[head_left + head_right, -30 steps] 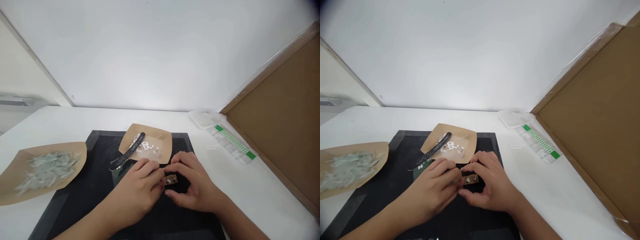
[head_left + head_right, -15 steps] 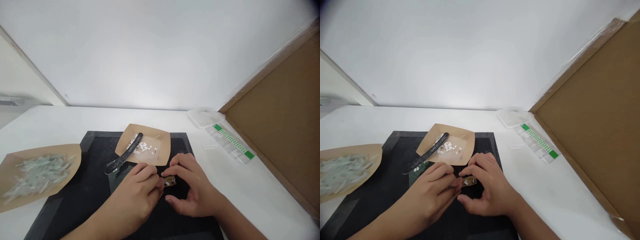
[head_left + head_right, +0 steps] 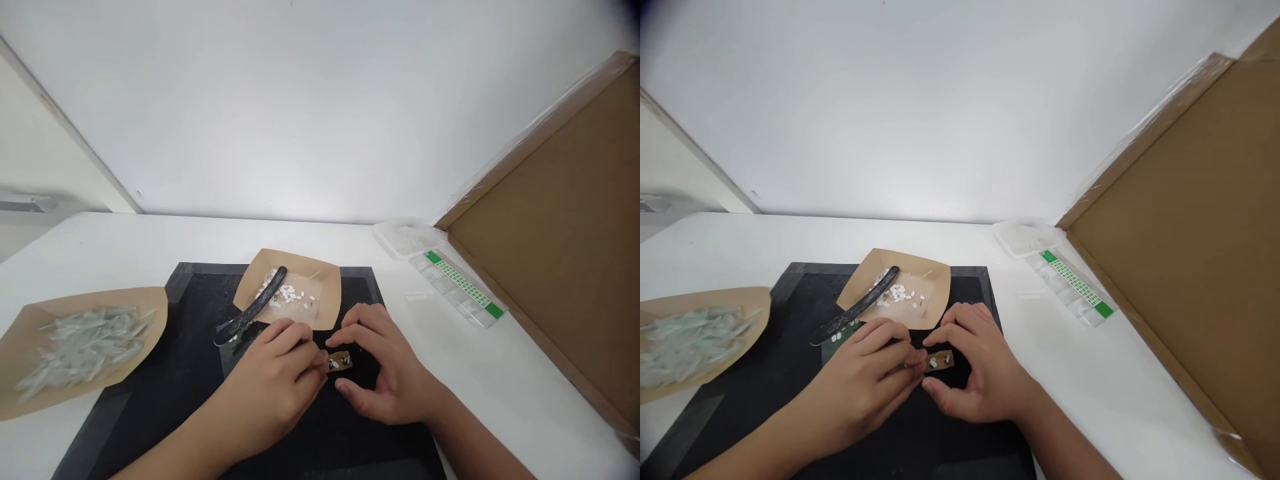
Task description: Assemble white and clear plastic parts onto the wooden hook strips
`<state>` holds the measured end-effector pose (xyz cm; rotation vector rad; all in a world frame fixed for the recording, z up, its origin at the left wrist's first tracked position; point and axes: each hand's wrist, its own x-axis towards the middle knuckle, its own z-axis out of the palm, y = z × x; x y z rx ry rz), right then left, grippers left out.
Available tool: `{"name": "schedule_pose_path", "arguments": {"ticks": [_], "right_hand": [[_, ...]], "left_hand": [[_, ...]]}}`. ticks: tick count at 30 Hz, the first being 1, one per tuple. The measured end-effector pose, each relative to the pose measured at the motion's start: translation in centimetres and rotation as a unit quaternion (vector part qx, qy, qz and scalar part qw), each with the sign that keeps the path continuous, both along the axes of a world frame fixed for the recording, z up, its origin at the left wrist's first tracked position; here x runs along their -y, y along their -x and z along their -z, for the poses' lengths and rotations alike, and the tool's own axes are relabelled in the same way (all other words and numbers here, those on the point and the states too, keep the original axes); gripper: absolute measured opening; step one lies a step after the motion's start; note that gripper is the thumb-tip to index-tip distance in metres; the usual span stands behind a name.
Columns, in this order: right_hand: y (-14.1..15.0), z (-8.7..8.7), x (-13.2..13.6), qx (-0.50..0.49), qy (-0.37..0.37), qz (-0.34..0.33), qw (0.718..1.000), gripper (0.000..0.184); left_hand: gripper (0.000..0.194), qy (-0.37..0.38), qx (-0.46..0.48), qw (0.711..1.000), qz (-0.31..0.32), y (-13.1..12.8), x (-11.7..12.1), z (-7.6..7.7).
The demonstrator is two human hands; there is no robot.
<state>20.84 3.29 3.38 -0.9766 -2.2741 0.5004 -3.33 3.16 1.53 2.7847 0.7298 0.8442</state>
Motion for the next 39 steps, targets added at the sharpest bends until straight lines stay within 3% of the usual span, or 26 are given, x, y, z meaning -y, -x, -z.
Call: {"name": "schedule_pose_path", "arguments": {"ticks": [9,16,22,29,39], "right_hand": [[-0.6,0.4,-0.2,-0.006,0.015,0.006,1.000,0.031],[-0.7,0.5,-0.3,-0.024,0.026,0.002,0.999,0.030],[-0.8,1.3,-0.7,-0.017,-0.004,0.023,1.000,0.003],[-0.8,1.6,-1.4,-0.031,-0.038,0.067,0.997,0.015],[-1.1,2.9,-2.2,-0.086,-0.016,0.188,0.978,0.038]], "left_hand": [[0.008,0.008,0.016,1.000,-0.005,0.7,-0.6,-0.2],[0.026,0.026,0.018,0.999,-0.009,1.1,-0.8,-0.4],[0.007,0.018,0.080,0.997,0.002,1.7,-1.1,-1.0],[0.022,-0.049,0.157,0.985,-0.043,1.8,-1.5,-0.9],[0.053,-0.064,0.136,0.984,-0.099,2.5,-2.5,0.5]]}}
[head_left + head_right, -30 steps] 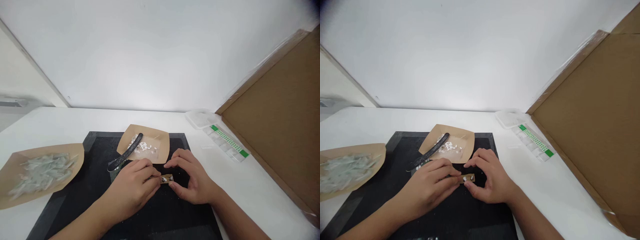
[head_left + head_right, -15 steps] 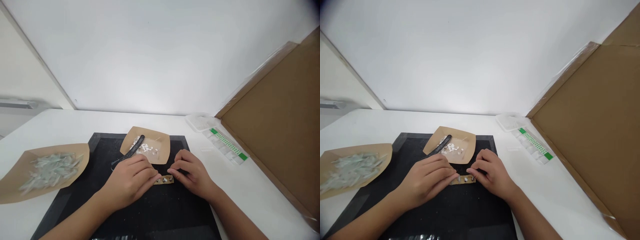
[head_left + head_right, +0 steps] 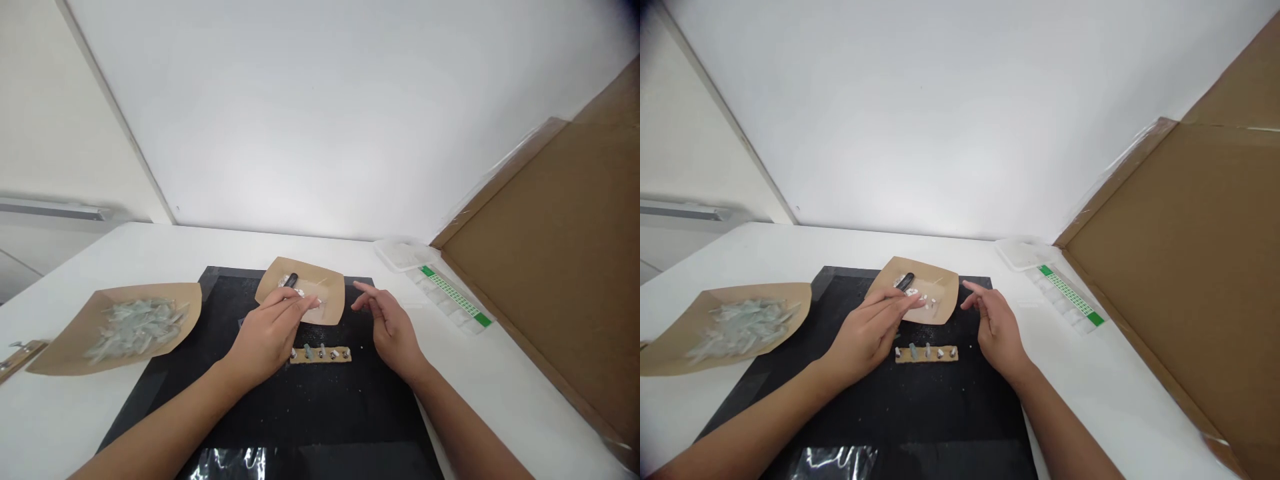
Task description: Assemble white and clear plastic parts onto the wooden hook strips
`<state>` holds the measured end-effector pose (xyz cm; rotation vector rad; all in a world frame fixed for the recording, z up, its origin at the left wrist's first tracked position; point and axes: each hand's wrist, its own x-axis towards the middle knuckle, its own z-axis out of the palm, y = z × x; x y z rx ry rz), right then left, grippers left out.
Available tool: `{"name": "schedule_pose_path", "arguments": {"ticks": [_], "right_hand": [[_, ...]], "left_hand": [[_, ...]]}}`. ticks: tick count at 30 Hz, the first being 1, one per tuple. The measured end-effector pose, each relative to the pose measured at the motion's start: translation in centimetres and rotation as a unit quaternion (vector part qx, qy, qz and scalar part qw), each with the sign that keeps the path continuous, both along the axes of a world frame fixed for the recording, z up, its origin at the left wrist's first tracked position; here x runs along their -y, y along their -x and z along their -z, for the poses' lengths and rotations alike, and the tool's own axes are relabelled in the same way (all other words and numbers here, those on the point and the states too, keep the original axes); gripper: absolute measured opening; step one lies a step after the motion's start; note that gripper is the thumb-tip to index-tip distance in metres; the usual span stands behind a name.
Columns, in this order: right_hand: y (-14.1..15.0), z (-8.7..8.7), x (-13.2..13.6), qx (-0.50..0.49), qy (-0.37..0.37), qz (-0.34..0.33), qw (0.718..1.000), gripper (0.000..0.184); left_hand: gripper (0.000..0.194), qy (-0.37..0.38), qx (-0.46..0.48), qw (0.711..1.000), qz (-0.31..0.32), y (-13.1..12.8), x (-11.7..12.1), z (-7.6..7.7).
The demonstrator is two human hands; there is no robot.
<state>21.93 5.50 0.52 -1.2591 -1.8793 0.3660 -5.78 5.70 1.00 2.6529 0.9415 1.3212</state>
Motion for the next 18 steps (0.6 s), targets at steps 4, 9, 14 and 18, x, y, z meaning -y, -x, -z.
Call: {"name": "schedule_pose_path", "arguments": {"ticks": [4,9,14,18], "right_hand": [[0.3,0.4,0.2,-0.017,0.008,0.028,0.999,0.037],[1.2,0.2,1.1,-0.005,0.006,0.013,1.000,0.036],[1.7,-0.8,2.0,0.007,-0.016,-0.029,0.999,0.019],[1.7,-1.4,2.5,0.006,-0.041,-0.071,0.997,0.019]], "left_hand": [[0.065,-0.002,-0.019,1.000,-0.021,0.2,-0.3,0.2],[0.066,-0.022,-0.028,0.999,-0.040,0.1,0.2,-1.0],[0.043,-0.058,0.016,0.993,-0.103,-0.5,0.8,-1.2],[0.036,-0.105,0.045,0.981,-0.157,-0.6,0.5,-0.6]]}}
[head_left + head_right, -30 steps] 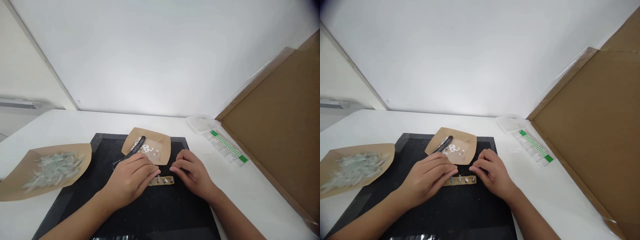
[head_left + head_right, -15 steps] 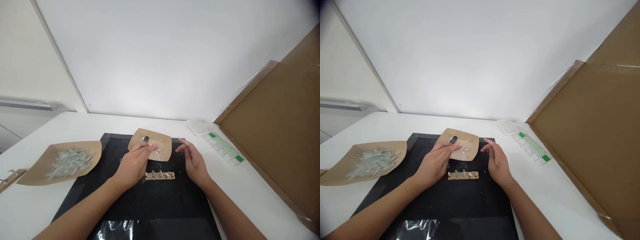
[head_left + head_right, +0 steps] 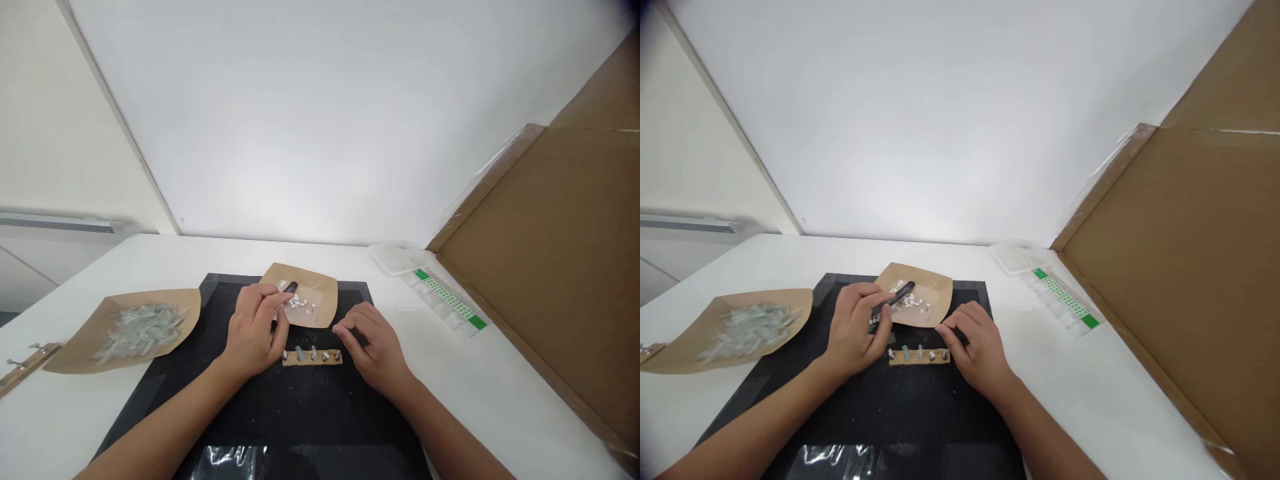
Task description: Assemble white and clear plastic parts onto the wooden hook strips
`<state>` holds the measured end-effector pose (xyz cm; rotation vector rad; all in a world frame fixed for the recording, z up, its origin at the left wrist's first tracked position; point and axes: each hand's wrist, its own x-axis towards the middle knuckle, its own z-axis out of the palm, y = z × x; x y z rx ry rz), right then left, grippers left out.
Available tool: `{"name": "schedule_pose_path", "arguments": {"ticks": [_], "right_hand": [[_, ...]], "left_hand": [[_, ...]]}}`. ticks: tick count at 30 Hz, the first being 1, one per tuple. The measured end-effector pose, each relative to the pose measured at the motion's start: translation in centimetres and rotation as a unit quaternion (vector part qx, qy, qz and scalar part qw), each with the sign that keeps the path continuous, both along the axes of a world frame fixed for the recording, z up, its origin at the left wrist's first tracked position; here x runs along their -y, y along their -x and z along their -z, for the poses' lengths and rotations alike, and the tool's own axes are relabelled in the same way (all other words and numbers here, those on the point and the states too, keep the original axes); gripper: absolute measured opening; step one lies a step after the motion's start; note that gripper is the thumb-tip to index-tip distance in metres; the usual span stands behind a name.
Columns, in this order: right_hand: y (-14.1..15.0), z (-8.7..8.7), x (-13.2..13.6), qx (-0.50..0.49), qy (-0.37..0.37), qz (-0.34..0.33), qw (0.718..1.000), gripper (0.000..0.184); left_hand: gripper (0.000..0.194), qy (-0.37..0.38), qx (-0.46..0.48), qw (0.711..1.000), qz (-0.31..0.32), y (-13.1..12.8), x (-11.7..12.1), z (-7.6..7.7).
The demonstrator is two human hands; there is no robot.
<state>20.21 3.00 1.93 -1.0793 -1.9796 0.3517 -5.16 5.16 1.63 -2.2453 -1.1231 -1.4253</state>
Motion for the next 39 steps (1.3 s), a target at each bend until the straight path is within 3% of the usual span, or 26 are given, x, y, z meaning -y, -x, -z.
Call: {"name": "schedule_pose_path", "arguments": {"ticks": [3,10,16,24,29,32,36,39], "right_hand": [[-0.1,-0.2,0.5,-0.020,-0.004,-0.005,1.000,0.023],[0.0,-0.9,1.5,-0.037,0.031,0.073,0.996,0.054],[0.3,-0.8,1.4,-0.032,0.017,0.071,0.997,0.055],[0.4,-0.8,1.4,-0.050,0.034,0.075,0.995,0.051],[0.3,-0.9,1.0,-0.041,-0.004,0.023,0.999,0.017],[0.6,-0.3,0.9,-0.053,0.004,-0.005,0.999,0.029],[1.2,0.6,0.6,-0.071,0.029,0.020,0.997,0.038],[1.8,-0.3,-0.1,-0.060,0.021,0.014,0.998,0.037]], "left_hand": [[0.038,-0.037,0.009,0.999,-0.031,0.0,-0.4,0.1],[0.047,-0.106,0.020,0.992,-0.068,-0.2,-0.6,0.1],[0.039,-0.140,0.028,0.988,-0.061,0.0,0.3,-0.1],[0.033,-0.169,0.062,0.979,-0.091,0.9,0.2,-1.9],[0.024,-0.061,0.026,0.988,-0.138,2.9,-1.3,-2.7],[0.015,-0.001,0.001,0.993,-0.120,3.4,-2.0,-2.6],[0.011,0.064,-0.043,0.996,-0.054,3.2,-2.1,-2.2],[0.012,0.104,-0.081,0.991,0.009,2.6,-1.6,-2.3]]}}
